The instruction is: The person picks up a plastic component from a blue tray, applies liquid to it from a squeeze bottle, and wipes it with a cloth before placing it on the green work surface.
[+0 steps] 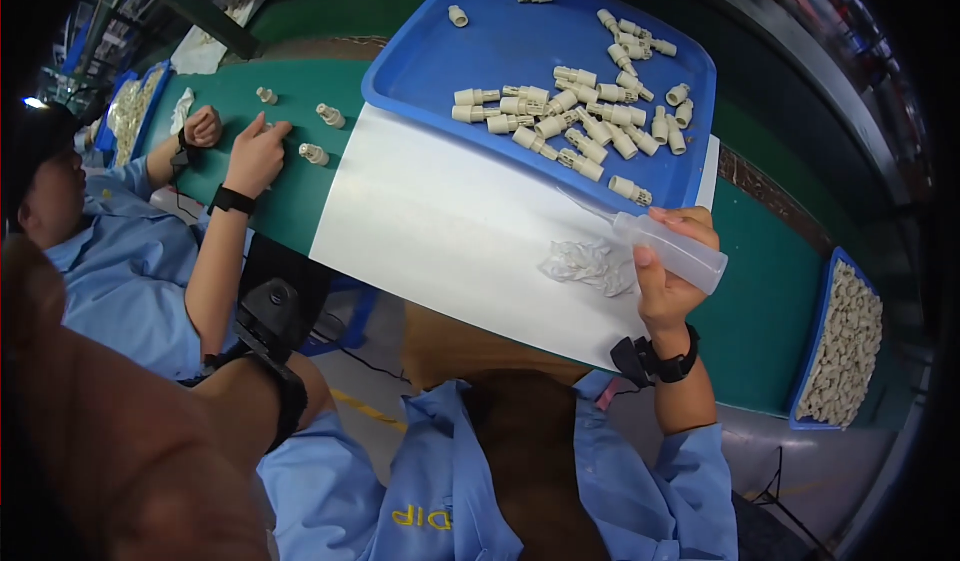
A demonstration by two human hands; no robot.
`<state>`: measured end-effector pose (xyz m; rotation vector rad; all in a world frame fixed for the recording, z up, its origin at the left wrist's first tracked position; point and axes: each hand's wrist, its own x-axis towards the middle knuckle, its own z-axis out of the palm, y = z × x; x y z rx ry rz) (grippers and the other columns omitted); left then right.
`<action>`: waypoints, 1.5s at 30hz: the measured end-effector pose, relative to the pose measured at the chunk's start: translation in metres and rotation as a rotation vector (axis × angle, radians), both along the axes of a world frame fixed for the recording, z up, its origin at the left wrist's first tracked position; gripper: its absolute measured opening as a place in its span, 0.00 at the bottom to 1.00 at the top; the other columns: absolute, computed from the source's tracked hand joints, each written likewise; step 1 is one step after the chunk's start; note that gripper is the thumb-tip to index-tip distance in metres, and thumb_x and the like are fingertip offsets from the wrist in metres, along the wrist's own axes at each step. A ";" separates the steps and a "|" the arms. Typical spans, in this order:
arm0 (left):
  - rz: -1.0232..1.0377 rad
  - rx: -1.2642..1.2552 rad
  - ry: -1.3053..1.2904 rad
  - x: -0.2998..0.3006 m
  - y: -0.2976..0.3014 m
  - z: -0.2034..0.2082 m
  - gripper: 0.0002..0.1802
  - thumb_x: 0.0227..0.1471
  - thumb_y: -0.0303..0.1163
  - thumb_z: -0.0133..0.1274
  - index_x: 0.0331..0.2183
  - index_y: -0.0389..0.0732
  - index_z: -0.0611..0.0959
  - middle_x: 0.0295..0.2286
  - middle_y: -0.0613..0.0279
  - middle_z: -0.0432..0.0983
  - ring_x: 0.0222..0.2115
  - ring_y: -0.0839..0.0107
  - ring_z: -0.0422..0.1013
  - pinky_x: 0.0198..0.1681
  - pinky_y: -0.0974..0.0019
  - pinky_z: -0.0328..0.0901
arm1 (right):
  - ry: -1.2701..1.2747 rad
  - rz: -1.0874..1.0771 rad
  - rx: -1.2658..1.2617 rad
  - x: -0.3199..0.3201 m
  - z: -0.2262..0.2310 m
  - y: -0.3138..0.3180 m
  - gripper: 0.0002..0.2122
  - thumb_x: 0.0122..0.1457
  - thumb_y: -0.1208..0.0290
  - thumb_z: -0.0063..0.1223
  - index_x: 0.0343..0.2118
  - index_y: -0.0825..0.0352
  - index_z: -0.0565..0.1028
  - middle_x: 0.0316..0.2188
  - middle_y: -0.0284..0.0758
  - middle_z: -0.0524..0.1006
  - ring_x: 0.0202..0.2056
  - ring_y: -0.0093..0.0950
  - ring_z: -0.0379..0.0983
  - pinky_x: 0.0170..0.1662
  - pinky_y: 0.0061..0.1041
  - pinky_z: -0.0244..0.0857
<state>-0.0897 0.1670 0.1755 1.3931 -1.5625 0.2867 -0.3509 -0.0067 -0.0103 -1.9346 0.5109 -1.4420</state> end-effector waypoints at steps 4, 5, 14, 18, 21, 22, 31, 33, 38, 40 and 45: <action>-0.005 -0.006 0.007 0.002 0.007 0.003 0.34 0.35 0.35 0.60 0.46 0.33 0.70 0.42 0.52 0.67 0.30 0.74 0.66 0.31 0.75 0.62 | -0.051 -0.007 -0.012 0.004 -0.001 -0.001 0.16 0.44 0.76 0.59 0.36 0.68 0.67 0.32 0.42 0.71 0.35 0.28 0.67 0.38 0.24 0.65; -0.010 -0.006 0.006 0.003 0.006 0.004 0.34 0.35 0.35 0.60 0.46 0.33 0.70 0.42 0.52 0.67 0.30 0.74 0.66 0.31 0.75 0.62 | -0.060 -0.001 -0.007 0.007 -0.001 -0.002 0.16 0.44 0.76 0.59 0.36 0.69 0.67 0.32 0.42 0.71 0.35 0.28 0.67 0.38 0.24 0.64; -0.051 -0.097 -0.095 0.017 -0.028 0.015 0.31 0.37 0.33 0.59 0.45 0.34 0.71 0.41 0.54 0.68 0.30 0.75 0.66 0.31 0.75 0.61 | 0.013 -0.055 -0.019 0.007 -0.002 -0.014 0.16 0.47 0.71 0.57 0.36 0.70 0.66 0.32 0.40 0.68 0.34 0.28 0.66 0.38 0.24 0.62; -0.059 -0.239 -0.300 0.031 -0.054 0.053 0.30 0.37 0.32 0.58 0.45 0.34 0.71 0.41 0.54 0.69 0.30 0.75 0.66 0.31 0.76 0.61 | 0.056 -0.065 -0.014 -0.001 -0.004 -0.013 0.15 0.48 0.69 0.55 0.35 0.69 0.66 0.31 0.40 0.68 0.32 0.27 0.65 0.35 0.24 0.61; -0.062 -0.350 -0.457 0.049 -0.057 0.100 0.29 0.38 0.32 0.58 0.45 0.34 0.71 0.40 0.55 0.69 0.29 0.75 0.66 0.31 0.76 0.61 | 0.011 -0.100 0.089 -0.006 -0.002 -0.009 0.14 0.45 0.70 0.57 0.33 0.69 0.67 0.29 0.38 0.67 0.32 0.28 0.64 0.35 0.24 0.60; -0.062 -0.375 -0.500 0.055 -0.051 0.118 0.29 0.38 0.32 0.58 0.45 0.34 0.71 0.40 0.55 0.69 0.29 0.75 0.66 0.31 0.76 0.61 | 0.043 -0.111 0.089 -0.003 -0.002 -0.001 0.15 0.47 0.68 0.57 0.34 0.69 0.66 0.30 0.37 0.66 0.33 0.26 0.63 0.37 0.23 0.59; 0.045 -0.428 -0.424 0.036 -0.042 0.106 0.26 0.40 0.30 0.56 0.44 0.35 0.72 0.39 0.56 0.70 0.29 0.76 0.66 0.31 0.76 0.61 | -0.065 -0.088 0.163 0.023 -0.017 -0.009 0.14 0.45 0.71 0.58 0.33 0.69 0.67 0.31 0.37 0.66 0.33 0.26 0.63 0.39 0.24 0.59; 0.062 -0.355 -0.349 0.035 -0.036 0.084 0.25 0.40 0.30 0.56 0.44 0.35 0.72 0.39 0.57 0.70 0.29 0.76 0.66 0.31 0.76 0.61 | -0.001 -0.108 0.141 0.014 0.000 -0.008 0.13 0.46 0.73 0.57 0.33 0.69 0.67 0.32 0.37 0.66 0.34 0.27 0.64 0.40 0.25 0.60; 0.104 -0.240 -0.198 0.003 -0.038 0.041 0.24 0.41 0.29 0.55 0.44 0.35 0.73 0.38 0.57 0.70 0.29 0.76 0.66 0.31 0.76 0.61 | -0.019 -0.081 0.124 0.015 -0.005 -0.019 0.14 0.44 0.76 0.58 0.34 0.69 0.67 0.30 0.39 0.68 0.32 0.28 0.65 0.37 0.22 0.61; 0.114 -0.199 -0.166 -0.004 -0.031 0.036 0.23 0.42 0.28 0.55 0.44 0.36 0.73 0.38 0.58 0.70 0.29 0.76 0.66 0.30 0.77 0.61 | -0.082 -0.089 0.172 0.016 -0.004 -0.016 0.14 0.44 0.77 0.58 0.34 0.69 0.67 0.30 0.39 0.68 0.32 0.27 0.65 0.37 0.23 0.62; 0.132 -0.164 -0.126 -0.019 -0.023 0.033 0.22 0.43 0.27 0.54 0.44 0.36 0.73 0.37 0.59 0.71 0.28 0.77 0.65 0.30 0.77 0.61 | -0.067 -0.066 0.153 0.003 -0.005 -0.014 0.15 0.43 0.78 0.58 0.35 0.69 0.67 0.31 0.39 0.69 0.33 0.28 0.65 0.38 0.24 0.63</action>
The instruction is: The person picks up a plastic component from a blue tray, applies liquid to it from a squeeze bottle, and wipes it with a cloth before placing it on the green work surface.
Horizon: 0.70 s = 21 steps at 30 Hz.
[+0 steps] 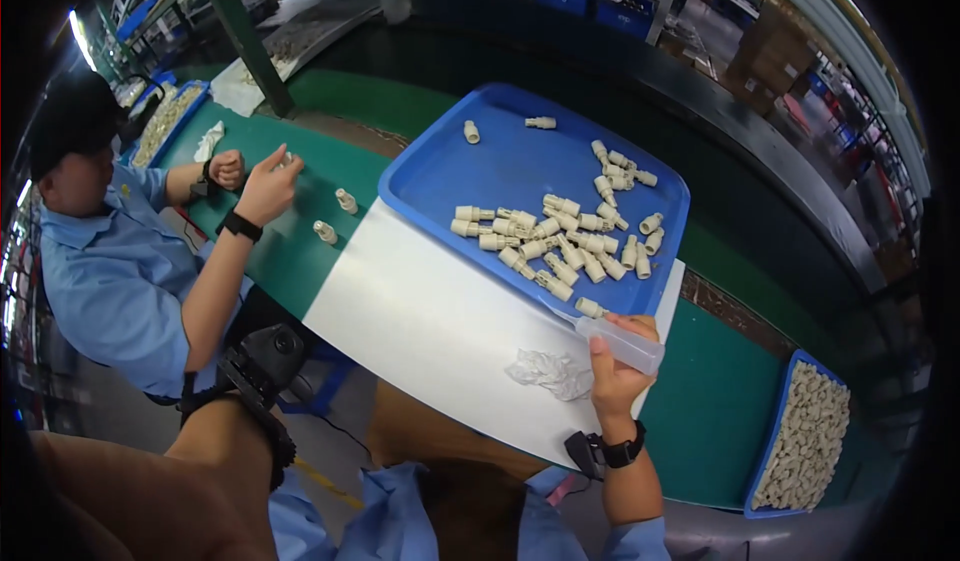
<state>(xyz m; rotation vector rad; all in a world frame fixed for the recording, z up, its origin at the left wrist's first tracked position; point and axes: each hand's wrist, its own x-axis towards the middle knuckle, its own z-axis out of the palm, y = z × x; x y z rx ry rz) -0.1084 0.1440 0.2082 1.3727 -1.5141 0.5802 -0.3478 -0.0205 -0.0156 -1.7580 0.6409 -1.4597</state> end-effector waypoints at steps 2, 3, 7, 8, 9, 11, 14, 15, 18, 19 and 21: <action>-0.004 0.009 0.007 -0.003 0.000 0.000 0.21 0.43 0.27 0.54 0.43 0.36 0.73 0.37 0.59 0.71 0.28 0.77 0.65 0.30 0.77 0.61 | 0.014 0.009 -0.011 0.004 -0.006 0.002 0.15 0.44 0.77 0.58 0.35 0.69 0.67 0.33 0.39 0.68 0.35 0.28 0.66 0.40 0.25 0.63; -0.010 0.017 0.008 -0.004 -0.001 0.000 0.21 0.43 0.27 0.54 0.43 0.36 0.73 0.37 0.59 0.71 0.28 0.77 0.65 0.30 0.77 0.61 | 0.018 0.010 -0.013 0.005 -0.008 0.004 0.15 0.45 0.77 0.57 0.35 0.70 0.67 0.33 0.39 0.67 0.35 0.28 0.66 0.41 0.26 0.63; -0.039 0.057 -0.005 -0.007 -0.010 0.003 0.20 0.44 0.26 0.53 0.43 0.36 0.74 0.36 0.60 0.71 0.28 0.77 0.65 0.30 0.77 0.61 | -0.030 0.021 0.034 0.003 -0.004 0.001 0.15 0.45 0.78 0.58 0.36 0.69 0.67 0.34 0.39 0.67 0.36 0.28 0.66 0.41 0.25 0.63; -0.044 0.068 -0.009 -0.009 -0.013 0.004 0.20 0.44 0.26 0.53 0.43 0.36 0.74 0.36 0.60 0.71 0.28 0.77 0.65 0.30 0.77 0.61 | -0.034 0.015 0.042 0.003 -0.005 0.000 0.15 0.45 0.78 0.58 0.36 0.69 0.67 0.34 0.39 0.67 0.36 0.28 0.66 0.41 0.25 0.63; -0.051 0.080 -0.013 -0.011 -0.017 0.005 0.20 0.45 0.26 0.53 0.43 0.36 0.74 0.36 0.60 0.71 0.28 0.77 0.65 0.30 0.77 0.61 | -0.038 0.008 0.027 0.003 -0.005 -0.002 0.15 0.44 0.78 0.58 0.36 0.69 0.67 0.33 0.39 0.68 0.35 0.28 0.66 0.40 0.25 0.63; -0.065 0.101 -0.024 -0.013 -0.024 0.007 0.19 0.45 0.25 0.53 0.43 0.37 0.74 0.36 0.60 0.72 0.28 0.78 0.65 0.30 0.77 0.61 | -0.046 -0.007 -0.004 0.004 -0.006 -0.004 0.16 0.42 0.80 0.58 0.35 0.69 0.67 0.31 0.40 0.69 0.34 0.29 0.67 0.38 0.25 0.63; -0.090 0.139 -0.086 -0.026 -0.043 0.010 0.18 0.46 0.25 0.52 0.43 0.37 0.74 0.35 0.61 0.72 0.28 0.78 0.65 0.30 0.77 0.61 | -0.046 -0.008 0.018 0.002 -0.005 -0.008 0.15 0.42 0.80 0.58 0.35 0.69 0.67 0.31 0.40 0.69 0.33 0.29 0.67 0.38 0.25 0.63; -0.103 0.141 -0.098 -0.037 -0.038 0.027 0.18 0.46 0.25 0.52 0.43 0.37 0.74 0.35 0.61 0.72 0.28 0.78 0.65 0.30 0.77 0.61 | -0.026 -0.008 0.015 -0.002 -0.002 -0.006 0.15 0.42 0.80 0.58 0.34 0.69 0.67 0.31 0.40 0.69 0.33 0.29 0.67 0.38 0.25 0.63; -0.043 0.229 0.123 -0.015 -0.110 -0.045 0.15 0.38 0.22 0.57 0.35 0.38 0.78 0.32 0.60 0.72 0.24 0.74 0.66 0.26 0.75 0.61 | -0.056 -0.038 0.037 -0.004 -0.006 -0.008 0.15 0.42 0.80 0.59 0.34 0.69 0.68 0.31 0.40 0.69 0.33 0.29 0.68 0.38 0.25 0.63; -0.023 0.412 0.174 -0.003 -0.126 -0.067 0.13 0.38 0.23 0.57 0.33 0.37 0.77 0.30 0.59 0.73 0.24 0.70 0.67 0.27 0.72 0.62 | -0.066 -0.034 0.041 -0.002 -0.005 -0.007 0.15 0.42 0.80 0.59 0.34 0.69 0.68 0.30 0.40 0.69 0.32 0.29 0.68 0.38 0.25 0.63; 0.067 0.683 0.033 0.021 -0.154 -0.121 0.11 0.39 0.26 0.57 0.31 0.36 0.79 0.28 0.57 0.74 0.24 0.64 0.69 0.29 0.66 0.64 | -0.065 -0.019 0.033 0.001 -0.002 -0.006 0.15 0.42 0.80 0.59 0.34 0.69 0.68 0.31 0.40 0.69 0.32 0.29 0.68 0.38 0.25 0.63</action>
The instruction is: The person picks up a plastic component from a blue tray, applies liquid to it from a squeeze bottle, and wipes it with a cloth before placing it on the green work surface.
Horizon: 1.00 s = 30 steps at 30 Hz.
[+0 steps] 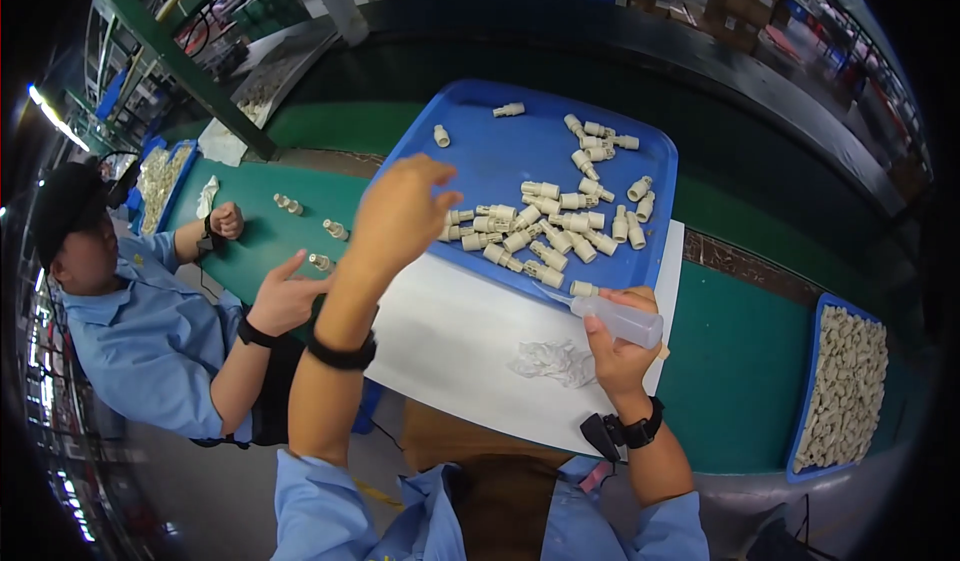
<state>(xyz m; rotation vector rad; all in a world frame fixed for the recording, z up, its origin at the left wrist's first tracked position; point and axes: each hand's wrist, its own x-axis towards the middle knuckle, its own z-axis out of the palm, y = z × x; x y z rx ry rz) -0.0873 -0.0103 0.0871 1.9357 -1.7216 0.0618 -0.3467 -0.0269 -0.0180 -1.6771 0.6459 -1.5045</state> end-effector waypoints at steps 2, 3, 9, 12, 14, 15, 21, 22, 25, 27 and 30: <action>0.021 0.088 0.044 0.009 -0.025 -0.045 0.11 0.38 0.27 0.56 0.30 0.36 0.80 0.29 0.55 0.75 0.27 0.60 0.71 0.31 0.64 0.65 | 0.017 0.006 -0.023 0.001 0.000 -0.002 0.16 0.41 0.80 0.59 0.34 0.69 0.68 0.31 0.40 0.69 0.32 0.29 0.68 0.37 0.25 0.64; 0.011 0.088 0.043 0.013 -0.033 -0.059 0.11 0.38 0.27 0.56 0.30 0.36 0.80 0.29 0.55 0.75 0.27 0.60 0.71 0.31 0.64 0.65 | 0.016 -0.004 -0.023 0.001 -0.001 -0.002 0.16 0.41 0.80 0.59 0.34 0.69 0.68 0.31 0.40 0.69 0.32 0.29 0.68 0.37 0.25 0.64; 0.043 0.489 -0.190 0.011 -0.060 -0.081 0.12 0.37 0.24 0.51 0.30 0.36 0.80 0.30 0.53 0.74 0.32 0.56 0.71 0.35 0.61 0.66 | 0.013 -0.003 -0.024 -0.001 0.000 -0.006 0.16 0.41 0.80 0.59 0.35 0.69 0.68 0.31 0.40 0.69 0.32 0.29 0.68 0.36 0.25 0.65; 0.088 0.488 -0.245 0.010 -0.059 -0.077 0.11 0.37 0.24 0.50 0.30 0.35 0.79 0.30 0.51 0.74 0.31 0.54 0.71 0.35 0.60 0.66 | 0.020 -0.003 -0.025 -0.002 0.000 -0.006 0.16 0.41 0.80 0.59 0.35 0.69 0.68 0.31 0.40 0.69 0.32 0.29 0.68 0.36 0.25 0.65; 0.169 0.394 -0.240 0.010 -0.055 -0.074 0.10 0.38 0.23 0.49 0.29 0.34 0.79 0.29 0.50 0.73 0.31 0.53 0.71 0.35 0.60 0.66 | 0.028 -0.008 -0.022 -0.003 -0.001 -0.006 0.16 0.41 0.80 0.59 0.35 0.69 0.68 0.31 0.40 0.69 0.32 0.29 0.68 0.37 0.25 0.65; 0.175 0.396 -0.237 0.013 -0.051 -0.073 0.10 0.38 0.23 0.49 0.29 0.34 0.79 0.29 0.50 0.73 0.31 0.53 0.71 0.35 0.60 0.66 | 0.030 -0.002 -0.021 -0.002 -0.001 -0.006 0.16 0.41 0.80 0.59 0.35 0.69 0.68 0.31 0.40 0.69 0.32 0.29 0.68 0.37 0.25 0.65; 0.231 0.039 -0.004 0.027 0.002 -0.058 0.07 0.39 0.20 0.50 0.27 0.32 0.76 0.27 0.49 0.72 0.29 0.56 0.72 0.31 0.63 0.66 | 0.020 -0.023 -0.023 -0.002 -0.001 -0.005 0.16 0.42 0.79 0.59 0.35 0.69 0.67 0.31 0.40 0.69 0.33 0.29 0.68 0.38 0.25 0.64; 0.238 -0.013 0.029 0.024 0.013 -0.058 0.06 0.39 0.19 0.50 0.27 0.31 0.75 0.27 0.49 0.73 0.27 0.57 0.72 0.30 0.64 0.66 | 0.020 -0.029 -0.025 -0.003 -0.001 -0.004 0.16 0.42 0.79 0.59 0.35 0.69 0.67 0.31 0.40 0.69 0.33 0.29 0.68 0.38 0.25 0.64; 0.252 -0.082 0.177 0.011 0.053 -0.070 0.06 0.42 0.19 0.51 0.28 0.30 0.75 0.24 0.50 0.73 0.23 0.63 0.73 0.25 0.68 0.66 | 0.026 0.003 -0.030 -0.003 -0.004 -0.002 0.16 0.44 0.77 0.58 0.36 0.69 0.67 0.32 0.40 0.68 0.35 0.28 0.66 0.40 0.25 0.63; 0.289 -0.054 0.242 0.004 0.078 -0.084 0.06 0.43 0.20 0.51 0.28 0.30 0.75 0.23 0.50 0.73 0.22 0.65 0.73 0.24 0.69 0.65 | 0.037 0.032 -0.026 -0.002 -0.003 0.001 0.16 0.45 0.76 0.57 0.37 0.69 0.66 0.33 0.40 0.68 0.36 0.28 0.65 0.41 0.25 0.62; 0.367 0.009 0.380 -0.005 0.104 -0.107 0.05 0.44 0.20 0.52 0.28 0.29 0.74 0.21 0.52 0.73 0.20 0.68 0.72 0.22 0.71 0.65 | 0.052 0.020 -0.054 -0.001 0.001 0.004 0.15 0.46 0.76 0.57 0.37 0.69 0.66 0.33 0.39 0.68 0.36 0.28 0.65 0.41 0.25 0.62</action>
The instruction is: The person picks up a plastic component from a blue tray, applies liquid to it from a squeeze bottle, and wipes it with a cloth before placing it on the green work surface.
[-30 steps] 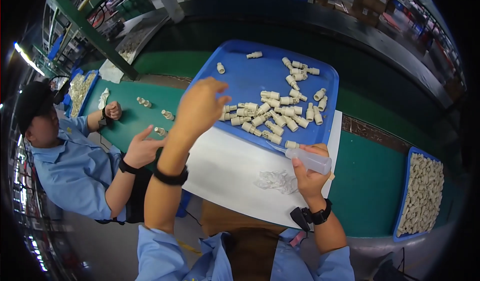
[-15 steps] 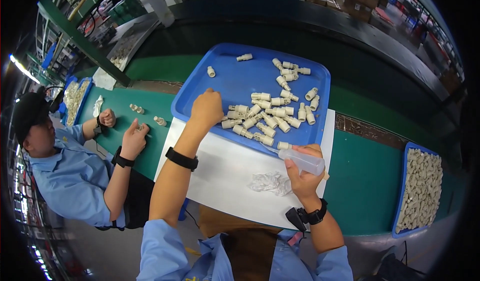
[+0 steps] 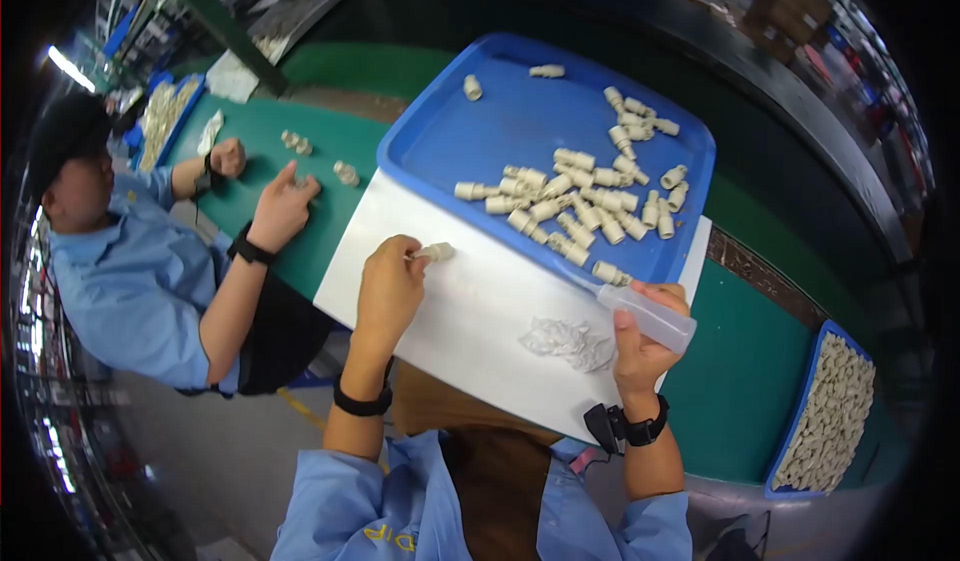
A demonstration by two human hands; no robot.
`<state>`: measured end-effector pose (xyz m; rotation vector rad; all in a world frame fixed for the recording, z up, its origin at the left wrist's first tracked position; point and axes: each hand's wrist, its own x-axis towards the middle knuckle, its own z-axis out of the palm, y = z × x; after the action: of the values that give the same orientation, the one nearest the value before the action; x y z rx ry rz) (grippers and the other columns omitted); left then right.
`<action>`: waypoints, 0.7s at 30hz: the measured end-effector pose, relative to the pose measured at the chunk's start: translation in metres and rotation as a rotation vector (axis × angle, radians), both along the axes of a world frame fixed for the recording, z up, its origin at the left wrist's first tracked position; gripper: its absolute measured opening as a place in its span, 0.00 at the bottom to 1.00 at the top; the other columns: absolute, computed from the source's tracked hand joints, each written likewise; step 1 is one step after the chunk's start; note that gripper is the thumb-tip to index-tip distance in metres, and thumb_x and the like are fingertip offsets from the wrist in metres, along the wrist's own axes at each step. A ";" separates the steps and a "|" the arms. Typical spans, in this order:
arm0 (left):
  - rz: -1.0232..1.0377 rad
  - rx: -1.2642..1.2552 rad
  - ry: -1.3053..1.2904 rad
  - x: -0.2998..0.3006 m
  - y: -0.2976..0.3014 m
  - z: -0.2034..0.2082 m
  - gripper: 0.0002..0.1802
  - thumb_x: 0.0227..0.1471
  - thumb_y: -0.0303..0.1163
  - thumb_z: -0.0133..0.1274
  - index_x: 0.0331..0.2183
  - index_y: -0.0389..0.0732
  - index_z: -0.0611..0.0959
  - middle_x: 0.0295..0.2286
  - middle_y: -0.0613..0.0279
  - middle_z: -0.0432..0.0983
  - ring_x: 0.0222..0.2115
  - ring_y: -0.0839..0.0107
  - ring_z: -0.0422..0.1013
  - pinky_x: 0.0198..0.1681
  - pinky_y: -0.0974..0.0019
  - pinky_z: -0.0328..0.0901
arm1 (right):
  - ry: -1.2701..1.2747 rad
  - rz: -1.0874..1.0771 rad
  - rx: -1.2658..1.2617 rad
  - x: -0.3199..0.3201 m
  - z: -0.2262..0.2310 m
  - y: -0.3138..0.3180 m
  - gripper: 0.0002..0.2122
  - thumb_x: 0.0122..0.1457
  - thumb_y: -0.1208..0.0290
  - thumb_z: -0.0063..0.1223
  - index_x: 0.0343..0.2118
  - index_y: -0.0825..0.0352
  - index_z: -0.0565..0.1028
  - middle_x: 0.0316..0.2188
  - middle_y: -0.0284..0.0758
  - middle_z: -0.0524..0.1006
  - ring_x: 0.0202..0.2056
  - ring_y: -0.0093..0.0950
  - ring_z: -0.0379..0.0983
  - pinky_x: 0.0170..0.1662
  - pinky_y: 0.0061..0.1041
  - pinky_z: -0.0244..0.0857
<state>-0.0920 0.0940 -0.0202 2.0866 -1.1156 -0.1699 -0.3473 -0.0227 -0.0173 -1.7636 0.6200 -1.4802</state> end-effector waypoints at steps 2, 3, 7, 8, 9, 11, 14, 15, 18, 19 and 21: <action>0.024 -0.023 -0.017 -0.004 0.006 -0.014 0.05 0.44 0.20 0.51 0.28 0.30 0.74 0.20 0.53 0.73 0.19 0.69 0.72 0.22 0.71 0.65 | 0.009 0.022 0.015 0.001 0.001 0.005 0.15 0.46 0.74 0.57 0.37 0.69 0.66 0.33 0.39 0.68 0.36 0.28 0.65 0.41 0.25 0.62; 0.033 -0.039 -0.029 -0.006 0.006 -0.019 0.05 0.44 0.20 0.51 0.28 0.30 0.74 0.19 0.54 0.73 0.19 0.70 0.72 0.22 0.72 0.65 | -0.003 0.015 0.013 0.003 0.001 0.004 0.16 0.46 0.73 0.57 0.37 0.69 0.66 0.33 0.39 0.68 0.36 0.28 0.65 0.41 0.25 0.62; 0.029 -0.042 0.068 -0.015 0.013 -0.022 0.06 0.44 0.19 0.52 0.29 0.31 0.74 0.18 0.56 0.72 0.17 0.71 0.70 0.22 0.73 0.64 | 0.021 0.039 0.013 0.001 0.000 0.010 0.17 0.46 0.69 0.58 0.37 0.69 0.66 0.33 0.39 0.67 0.35 0.28 0.64 0.40 0.26 0.61; 0.038 -0.041 0.075 -0.021 0.013 -0.019 0.06 0.44 0.19 0.52 0.29 0.31 0.74 0.18 0.56 0.72 0.17 0.71 0.70 0.22 0.73 0.64 | 0.028 0.042 0.010 0.001 -0.001 0.012 0.18 0.46 0.67 0.58 0.37 0.69 0.66 0.33 0.39 0.67 0.35 0.27 0.64 0.39 0.26 0.61; 0.015 -0.084 0.106 -0.033 0.012 -0.014 0.07 0.43 0.19 0.52 0.30 0.31 0.74 0.19 0.55 0.72 0.18 0.72 0.70 0.22 0.74 0.64 | 0.035 0.049 0.011 0.000 0.000 0.014 0.18 0.46 0.67 0.58 0.37 0.69 0.66 0.33 0.39 0.67 0.35 0.27 0.64 0.39 0.26 0.61; -0.037 -0.170 0.167 -0.054 0.011 -0.007 0.08 0.43 0.18 0.53 0.30 0.32 0.74 0.21 0.55 0.73 0.19 0.72 0.70 0.21 0.75 0.64 | 0.075 0.097 -0.041 -0.001 0.003 0.020 0.19 0.46 0.65 0.58 0.37 0.68 0.65 0.33 0.39 0.67 0.34 0.27 0.64 0.38 0.25 0.60; -0.058 -0.300 0.216 -0.074 0.010 -0.007 0.10 0.41 0.16 0.54 0.30 0.33 0.74 0.25 0.54 0.72 0.21 0.72 0.70 0.21 0.75 0.63 | 0.085 0.147 -0.077 -0.003 0.004 0.028 0.19 0.46 0.64 0.59 0.36 0.66 0.64 0.32 0.38 0.67 0.33 0.26 0.63 0.38 0.25 0.60; -0.069 -0.366 0.237 -0.078 0.010 -0.008 0.11 0.40 0.16 0.55 0.31 0.33 0.74 0.27 0.54 0.72 0.22 0.71 0.70 0.21 0.76 0.63 | 0.068 0.172 -0.090 -0.003 0.004 0.029 0.19 0.46 0.64 0.59 0.35 0.66 0.64 0.31 0.37 0.66 0.33 0.26 0.63 0.37 0.25 0.60; -0.108 -0.426 0.153 -0.086 0.007 -0.005 0.11 0.40 0.16 0.54 0.30 0.34 0.74 0.29 0.55 0.71 0.22 0.70 0.70 0.20 0.75 0.65 | 0.059 0.202 -0.086 -0.003 0.010 0.034 0.19 0.45 0.63 0.59 0.35 0.65 0.63 0.30 0.36 0.66 0.32 0.26 0.63 0.36 0.24 0.60; -0.128 -0.457 0.106 -0.088 0.006 -0.005 0.11 0.40 0.16 0.54 0.30 0.34 0.73 0.30 0.56 0.70 0.22 0.69 0.69 0.20 0.74 0.66 | 0.060 0.212 -0.072 -0.002 0.012 0.035 0.18 0.45 0.63 0.59 0.34 0.64 0.63 0.30 0.36 0.66 0.32 0.26 0.63 0.36 0.25 0.60; -0.127 -0.456 0.110 -0.090 0.006 -0.007 0.12 0.39 0.15 0.55 0.31 0.34 0.73 0.30 0.56 0.71 0.23 0.69 0.70 0.21 0.75 0.66 | 0.063 0.218 -0.055 -0.002 0.014 0.034 0.18 0.45 0.63 0.59 0.34 0.64 0.63 0.29 0.36 0.65 0.32 0.26 0.63 0.36 0.25 0.60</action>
<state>-0.1817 0.0996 -0.0268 1.5871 -1.1017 -0.0794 -0.3489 0.0112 -0.0032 -1.8616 0.4069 -1.3081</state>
